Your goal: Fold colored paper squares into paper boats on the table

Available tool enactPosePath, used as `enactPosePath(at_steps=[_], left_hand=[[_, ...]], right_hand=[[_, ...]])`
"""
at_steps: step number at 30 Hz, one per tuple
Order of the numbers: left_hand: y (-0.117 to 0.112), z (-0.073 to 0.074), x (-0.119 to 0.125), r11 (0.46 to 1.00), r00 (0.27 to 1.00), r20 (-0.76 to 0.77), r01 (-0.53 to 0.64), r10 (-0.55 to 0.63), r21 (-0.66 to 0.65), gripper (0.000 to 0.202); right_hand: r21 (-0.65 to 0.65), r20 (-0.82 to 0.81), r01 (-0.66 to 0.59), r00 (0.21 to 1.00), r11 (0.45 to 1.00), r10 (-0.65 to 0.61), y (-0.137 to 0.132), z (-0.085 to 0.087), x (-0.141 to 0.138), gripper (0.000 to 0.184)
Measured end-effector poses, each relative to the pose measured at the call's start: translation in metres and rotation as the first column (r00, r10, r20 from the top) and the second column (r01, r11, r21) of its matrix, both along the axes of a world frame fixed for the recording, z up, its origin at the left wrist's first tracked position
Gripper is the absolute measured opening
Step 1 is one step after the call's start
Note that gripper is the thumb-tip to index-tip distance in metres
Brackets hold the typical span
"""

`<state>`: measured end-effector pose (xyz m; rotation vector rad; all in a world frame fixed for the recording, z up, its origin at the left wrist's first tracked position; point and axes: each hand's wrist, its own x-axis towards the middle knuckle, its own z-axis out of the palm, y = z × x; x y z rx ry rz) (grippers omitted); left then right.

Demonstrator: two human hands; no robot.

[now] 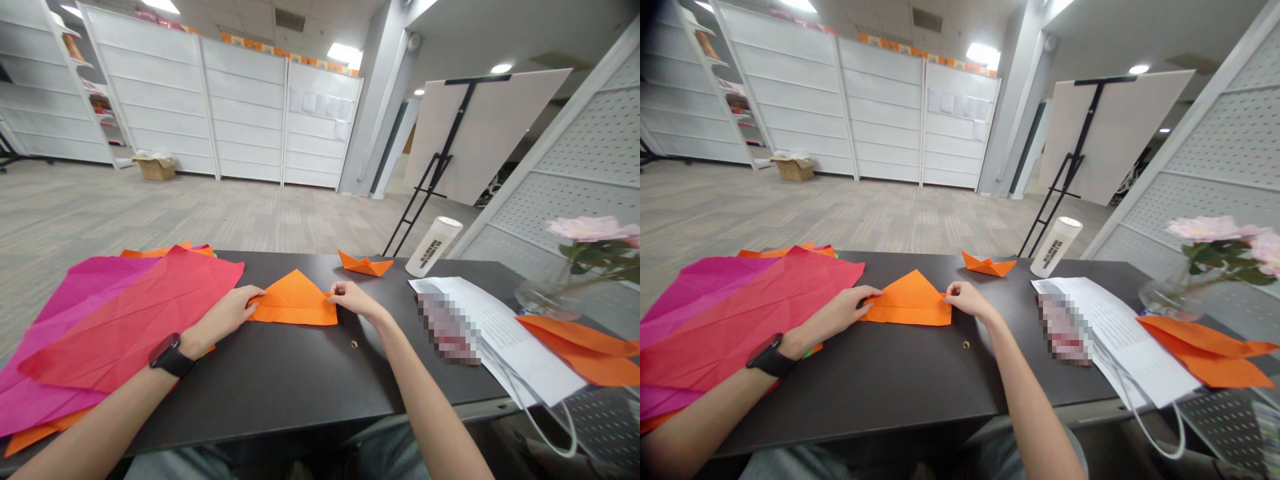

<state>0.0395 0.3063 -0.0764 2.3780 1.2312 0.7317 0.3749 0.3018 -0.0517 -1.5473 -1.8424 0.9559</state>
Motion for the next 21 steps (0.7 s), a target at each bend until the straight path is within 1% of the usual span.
enactPosePath(at_steps=[5,8,9,11,13,16,18,21], left_hand=[[0.001,-0.002,-0.001,1.0,1.0,-0.005,0.009,-0.009,0.005,0.032],[0.001,-0.002,-0.001,1.0,1.0,-0.004,0.015,-0.015,0.012,0.032],[0.001,-0.002,-0.001,1.0,1.0,-0.004,0.017,-0.017,0.021,0.031],[0.001,-0.004,-0.002,0.997,0.999,-0.018,0.039,-0.038,0.064,0.031],[0.0,-0.006,-0.003,0.989,0.995,-0.054,0.095,-0.089,0.112,0.034],[-0.005,-0.006,-0.001,0.979,0.981,-0.111,0.171,-0.159,0.11,0.042],[-0.01,-0.002,0.002,0.984,0.977,-0.149,0.163,-0.152,0.07,0.044],[-0.015,0.008,0.007,0.993,0.977,-0.184,0.116,-0.111,0.016,0.042]], right_hand=[[0.105,0.114,0.058,0.991,0.993,-0.07,0.003,-0.005,0.004,0.01],[0.192,0.202,0.041,0.976,0.981,-0.08,0.002,-0.007,0.003,0.005],[0.22,0.228,0.025,0.971,0.975,-0.077,0.002,-0.008,0.002,0.006],[0.275,0.271,-0.013,0.961,0.961,-0.065,0.0,-0.007,0.0,0.017],[0.32,0.309,-0.062,0.95,0.946,-0.042,-0.002,-0.004,-0.003,0.03],[0.353,0.369,-0.161,0.929,0.922,0.021,-0.008,0.004,-0.009,0.033],[0.364,0.402,-0.226,0.913,0.904,0.067,-0.013,0.01,-0.015,0.036],[0.37,0.429,-0.329,0.89,0.869,0.154,-0.021,0.015,-0.025,0.048]])
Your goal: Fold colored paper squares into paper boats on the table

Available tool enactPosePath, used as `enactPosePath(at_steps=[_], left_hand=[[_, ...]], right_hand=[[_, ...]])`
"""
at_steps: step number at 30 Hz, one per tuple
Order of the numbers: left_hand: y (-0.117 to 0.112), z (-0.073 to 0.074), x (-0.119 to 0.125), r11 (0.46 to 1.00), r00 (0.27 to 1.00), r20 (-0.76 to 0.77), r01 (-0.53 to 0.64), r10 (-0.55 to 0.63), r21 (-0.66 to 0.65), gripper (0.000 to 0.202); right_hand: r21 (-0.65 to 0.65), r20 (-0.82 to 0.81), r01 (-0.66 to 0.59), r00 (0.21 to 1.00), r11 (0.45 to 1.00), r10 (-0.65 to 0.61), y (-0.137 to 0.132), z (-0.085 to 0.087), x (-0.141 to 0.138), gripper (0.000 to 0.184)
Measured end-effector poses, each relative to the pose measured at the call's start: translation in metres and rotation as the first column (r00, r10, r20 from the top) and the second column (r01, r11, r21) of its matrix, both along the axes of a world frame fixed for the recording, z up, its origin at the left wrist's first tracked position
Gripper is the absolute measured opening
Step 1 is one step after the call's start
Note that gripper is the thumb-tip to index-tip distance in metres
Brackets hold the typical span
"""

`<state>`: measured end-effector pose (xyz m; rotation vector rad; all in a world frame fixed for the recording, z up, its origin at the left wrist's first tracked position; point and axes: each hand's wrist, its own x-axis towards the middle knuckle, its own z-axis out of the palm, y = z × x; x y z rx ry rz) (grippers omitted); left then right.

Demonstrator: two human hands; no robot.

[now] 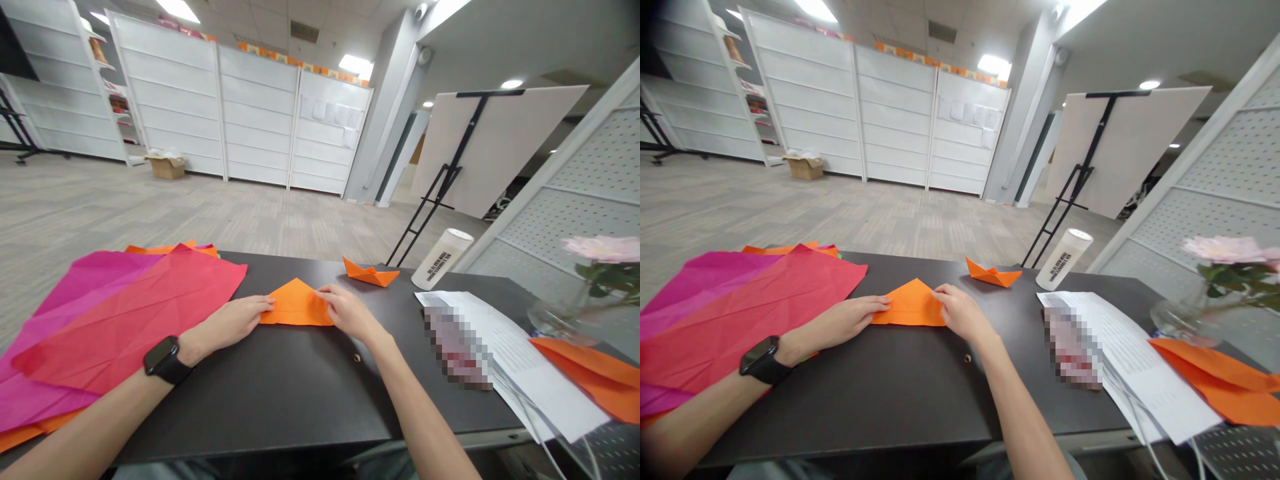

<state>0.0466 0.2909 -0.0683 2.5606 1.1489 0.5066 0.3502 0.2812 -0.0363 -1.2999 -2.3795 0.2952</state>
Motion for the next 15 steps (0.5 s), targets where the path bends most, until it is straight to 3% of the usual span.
enactPosePath(at_steps=[3,11,15], left_hand=[[-0.003,0.007,0.004,0.999,1.0,0.019,-0.023,0.023,-0.025,0.039],[-0.005,0.017,0.002,0.999,1.0,0.022,-0.013,0.014,-0.05,0.036],[-0.001,0.022,-0.009,0.999,0.998,-0.05,0.035,-0.034,0.011,0.038]], right_hand=[[-0.074,0.03,-0.077,0.996,0.994,0.079,-0.005,0.0,-0.004,0.051],[-0.275,0.048,0.019,0.999,0.961,-0.006,-0.008,0.007,0.022,0.041],[-0.312,0.021,0.002,1.0,0.95,0.004,-0.008,0.01,0.028,0.056]])
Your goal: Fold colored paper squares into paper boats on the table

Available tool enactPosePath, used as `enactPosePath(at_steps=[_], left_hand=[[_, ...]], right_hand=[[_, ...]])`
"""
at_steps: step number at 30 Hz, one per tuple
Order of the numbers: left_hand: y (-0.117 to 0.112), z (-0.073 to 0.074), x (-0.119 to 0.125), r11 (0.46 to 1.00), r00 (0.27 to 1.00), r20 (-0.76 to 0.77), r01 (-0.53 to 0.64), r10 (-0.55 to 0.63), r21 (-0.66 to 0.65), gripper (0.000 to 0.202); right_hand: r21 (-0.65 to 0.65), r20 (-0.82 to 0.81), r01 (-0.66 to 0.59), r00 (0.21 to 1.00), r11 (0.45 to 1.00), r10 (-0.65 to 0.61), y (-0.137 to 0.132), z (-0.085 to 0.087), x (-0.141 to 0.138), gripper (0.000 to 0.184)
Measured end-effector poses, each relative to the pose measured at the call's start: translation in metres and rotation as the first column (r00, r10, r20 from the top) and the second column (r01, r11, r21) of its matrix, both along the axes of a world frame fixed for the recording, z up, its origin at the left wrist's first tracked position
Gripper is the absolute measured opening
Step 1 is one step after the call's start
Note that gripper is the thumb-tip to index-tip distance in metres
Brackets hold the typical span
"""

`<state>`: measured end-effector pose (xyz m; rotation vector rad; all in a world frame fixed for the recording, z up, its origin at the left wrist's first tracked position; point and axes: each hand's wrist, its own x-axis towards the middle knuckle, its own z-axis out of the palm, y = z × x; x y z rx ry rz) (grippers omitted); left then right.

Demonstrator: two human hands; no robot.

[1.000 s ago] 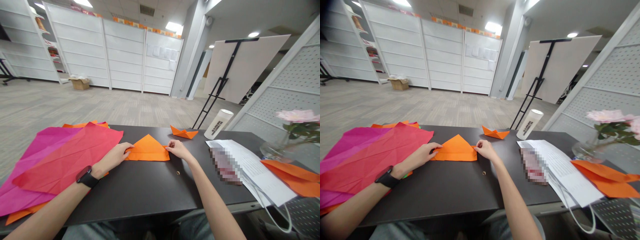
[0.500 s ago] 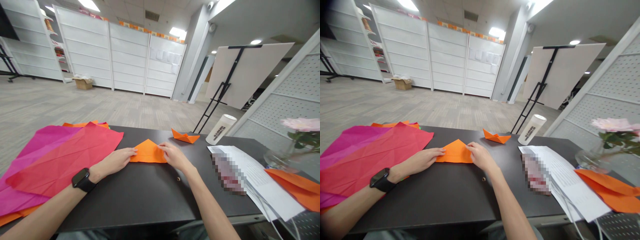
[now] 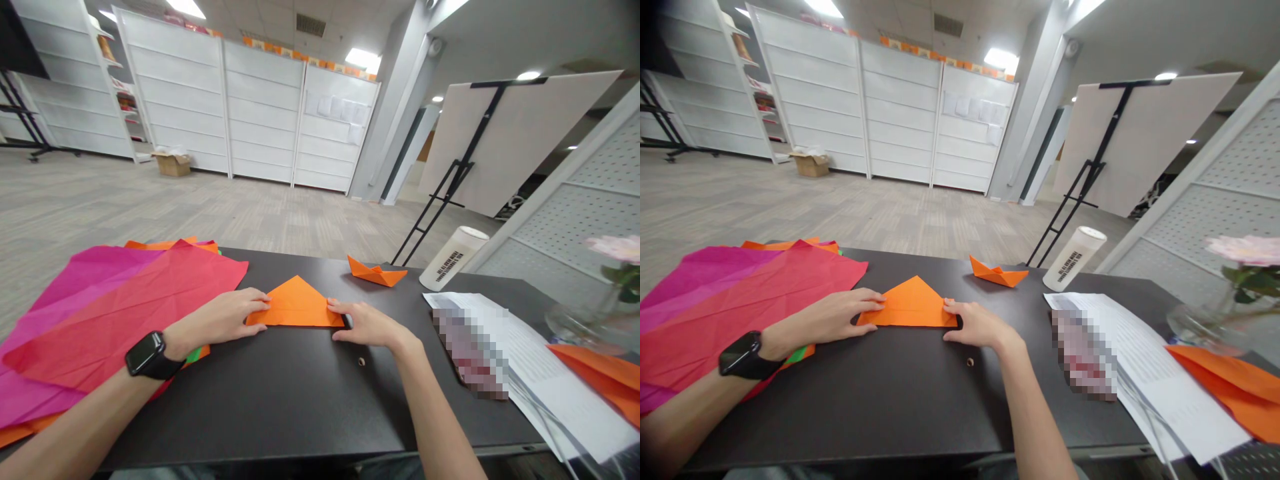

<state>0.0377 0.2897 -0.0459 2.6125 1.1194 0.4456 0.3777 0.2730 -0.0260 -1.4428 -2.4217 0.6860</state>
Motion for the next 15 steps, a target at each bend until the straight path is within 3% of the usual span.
enactPosePath(at_steps=[2,9,15], left_hand=[[0.002,0.001,-0.004,1.0,0.999,-0.032,0.004,-0.003,0.019,0.033],[0.003,0.0,-0.004,0.998,0.999,-0.023,-0.039,0.04,0.046,0.03],[0.015,-0.014,-0.003,0.997,0.995,0.074,-0.064,0.061,0.049,0.032]], right_hand=[[0.007,-0.024,-0.015,1.0,1.0,0.016,0.001,0.0,0.0,0.06],[0.165,0.024,-0.083,0.996,0.983,0.08,0.006,-0.004,-0.004,0.03],[0.275,0.002,0.033,0.999,0.961,-0.034,0.016,-0.011,-0.01,0.026]])
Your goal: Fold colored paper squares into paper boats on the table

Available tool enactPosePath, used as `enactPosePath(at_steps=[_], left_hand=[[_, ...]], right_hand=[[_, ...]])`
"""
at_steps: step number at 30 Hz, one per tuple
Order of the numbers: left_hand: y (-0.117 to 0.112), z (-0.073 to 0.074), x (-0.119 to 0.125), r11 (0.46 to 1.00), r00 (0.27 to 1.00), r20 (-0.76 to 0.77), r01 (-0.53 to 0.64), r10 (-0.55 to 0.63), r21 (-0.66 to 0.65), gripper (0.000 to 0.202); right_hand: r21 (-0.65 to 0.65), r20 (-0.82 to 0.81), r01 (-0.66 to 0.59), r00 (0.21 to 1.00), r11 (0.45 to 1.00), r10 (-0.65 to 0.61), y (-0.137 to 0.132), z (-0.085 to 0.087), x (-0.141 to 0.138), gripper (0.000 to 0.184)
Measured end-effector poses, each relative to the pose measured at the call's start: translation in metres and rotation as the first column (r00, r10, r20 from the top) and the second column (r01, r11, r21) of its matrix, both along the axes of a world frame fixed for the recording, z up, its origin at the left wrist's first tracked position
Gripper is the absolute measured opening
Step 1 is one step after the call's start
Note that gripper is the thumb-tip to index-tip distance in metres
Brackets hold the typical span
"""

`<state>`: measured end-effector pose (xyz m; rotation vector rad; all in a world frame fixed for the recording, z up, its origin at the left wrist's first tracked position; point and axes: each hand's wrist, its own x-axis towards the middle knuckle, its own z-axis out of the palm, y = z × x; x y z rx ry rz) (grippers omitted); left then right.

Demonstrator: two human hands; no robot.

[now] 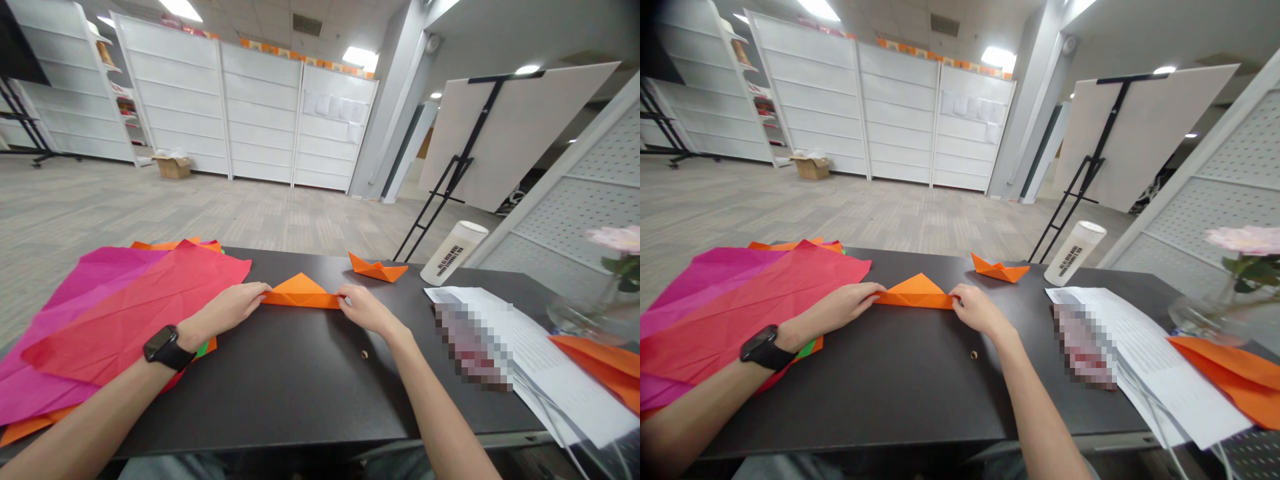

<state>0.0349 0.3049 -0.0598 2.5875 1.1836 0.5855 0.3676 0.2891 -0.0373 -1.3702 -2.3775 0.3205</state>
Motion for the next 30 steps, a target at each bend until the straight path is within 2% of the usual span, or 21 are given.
enactPosePath(at_steps=[6,10,12,13,15,17,19,24,27,30], left_hand=[[0.003,-0.005,0.004,0.997,0.998,0.045,0.037,-0.04,0.073,0.027],[-0.001,-0.002,0.007,0.985,0.994,-0.037,0.103,-0.098,0.139,0.036],[-0.003,-0.002,0.009,0.986,0.988,-0.088,0.135,-0.126,0.1,0.045],[-0.004,-0.002,0.01,0.989,0.986,-0.112,0.134,-0.126,0.066,0.048],[-0.006,-0.001,0.012,0.995,0.984,-0.15,0.102,-0.1,0.005,0.051],[-0.007,0.001,0.014,0.998,0.982,-0.174,0.063,-0.068,-0.03,0.052],[-0.009,0.004,0.015,0.998,0.98,-0.188,0.055,-0.062,-0.04,0.052],[-0.01,0.014,0.006,1.0,0.972,-0.236,0.003,0.001,0.016,0.039],[-0.008,0.017,-0.003,0.996,0.958,-0.271,-0.08,0.09,0.05,0.035],[-0.006,0.016,-0.007,0.986,0.947,-0.28,-0.134,0.156,0.095,0.034]], right_hand=[[0.054,-0.018,0.136,0.991,0.989,-0.135,0.009,-0.017,0.001,0.017],[0.113,-0.027,0.168,0.986,0.979,-0.166,0.004,-0.014,-0.008,0.031],[0.106,-0.025,0.061,0.998,0.993,-0.058,-0.003,-0.009,-0.019,0.036],[0.07,-0.023,-0.044,0.999,0.997,0.046,-0.007,-0.008,-0.026,0.038],[-0.058,-0.025,-0.254,0.967,0.965,0.253,-0.014,-0.006,-0.037,0.043],[-0.177,-0.032,-0.336,0.942,0.925,0.335,-0.017,-0.005,-0.041,0.05],[-0.226,-0.025,-0.29,0.956,0.93,0.292,-0.016,-0.004,-0.036,0.049],[-0.201,0.015,-0.063,0.998,0.978,0.068,-0.004,-0.001,0.0,0.032],[-0.193,0.016,-0.022,1.0,0.981,0.026,0.0,0.0,0.012,0.029],[-0.188,0.016,-0.021,1.0,0.982,0.025,-0.001,0.001,0.012,0.028]])
